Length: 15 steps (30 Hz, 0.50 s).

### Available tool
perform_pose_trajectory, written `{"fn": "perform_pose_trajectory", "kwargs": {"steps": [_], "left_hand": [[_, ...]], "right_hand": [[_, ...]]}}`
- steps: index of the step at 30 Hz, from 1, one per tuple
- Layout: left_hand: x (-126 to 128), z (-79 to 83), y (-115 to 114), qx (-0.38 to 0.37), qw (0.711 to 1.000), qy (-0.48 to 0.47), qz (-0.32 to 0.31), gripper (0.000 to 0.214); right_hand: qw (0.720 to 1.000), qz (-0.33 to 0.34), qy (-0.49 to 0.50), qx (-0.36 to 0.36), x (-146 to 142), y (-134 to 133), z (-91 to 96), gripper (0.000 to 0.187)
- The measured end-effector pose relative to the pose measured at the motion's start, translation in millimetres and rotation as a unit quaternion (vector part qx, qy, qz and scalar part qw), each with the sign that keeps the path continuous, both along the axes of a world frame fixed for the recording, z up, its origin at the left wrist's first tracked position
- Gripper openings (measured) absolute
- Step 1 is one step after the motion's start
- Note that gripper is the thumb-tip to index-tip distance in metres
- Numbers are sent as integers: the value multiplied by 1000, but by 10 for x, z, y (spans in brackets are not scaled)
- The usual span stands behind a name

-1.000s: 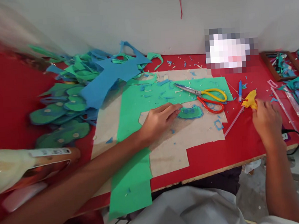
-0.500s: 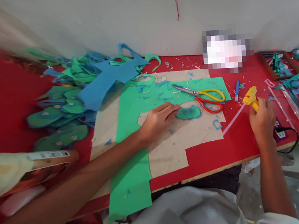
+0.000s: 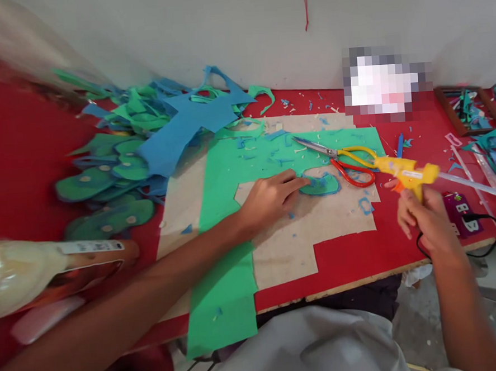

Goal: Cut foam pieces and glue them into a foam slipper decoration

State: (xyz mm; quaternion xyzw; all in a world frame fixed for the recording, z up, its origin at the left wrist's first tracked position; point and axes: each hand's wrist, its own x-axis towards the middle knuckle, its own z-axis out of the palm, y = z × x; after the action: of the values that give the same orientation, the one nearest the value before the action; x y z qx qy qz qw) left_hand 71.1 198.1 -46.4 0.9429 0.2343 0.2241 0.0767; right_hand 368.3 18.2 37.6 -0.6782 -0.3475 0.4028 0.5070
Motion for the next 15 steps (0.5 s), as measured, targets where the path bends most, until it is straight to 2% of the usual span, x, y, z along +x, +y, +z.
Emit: {"fn": "perform_pose_trajectory", "kwargs": {"steps": [2, 5, 8, 15], "left_hand": [[7, 5, 1, 22, 999, -6, -28, 38], [25, 8, -14, 64, 996, 5, -65, 37], [45, 4, -36, 76, 995, 33, -61, 34], [48, -15, -37, 28, 999, 31, -29, 36]], "right_hand": [[997, 61, 25, -41, -125, 35, -45, 54], [990, 107, 36, -89, -252, 108, -150, 58], [984, 126, 40, -117, -332, 178, -223, 65], [975, 166, 44, -138, -379, 207, -278, 66]]}}
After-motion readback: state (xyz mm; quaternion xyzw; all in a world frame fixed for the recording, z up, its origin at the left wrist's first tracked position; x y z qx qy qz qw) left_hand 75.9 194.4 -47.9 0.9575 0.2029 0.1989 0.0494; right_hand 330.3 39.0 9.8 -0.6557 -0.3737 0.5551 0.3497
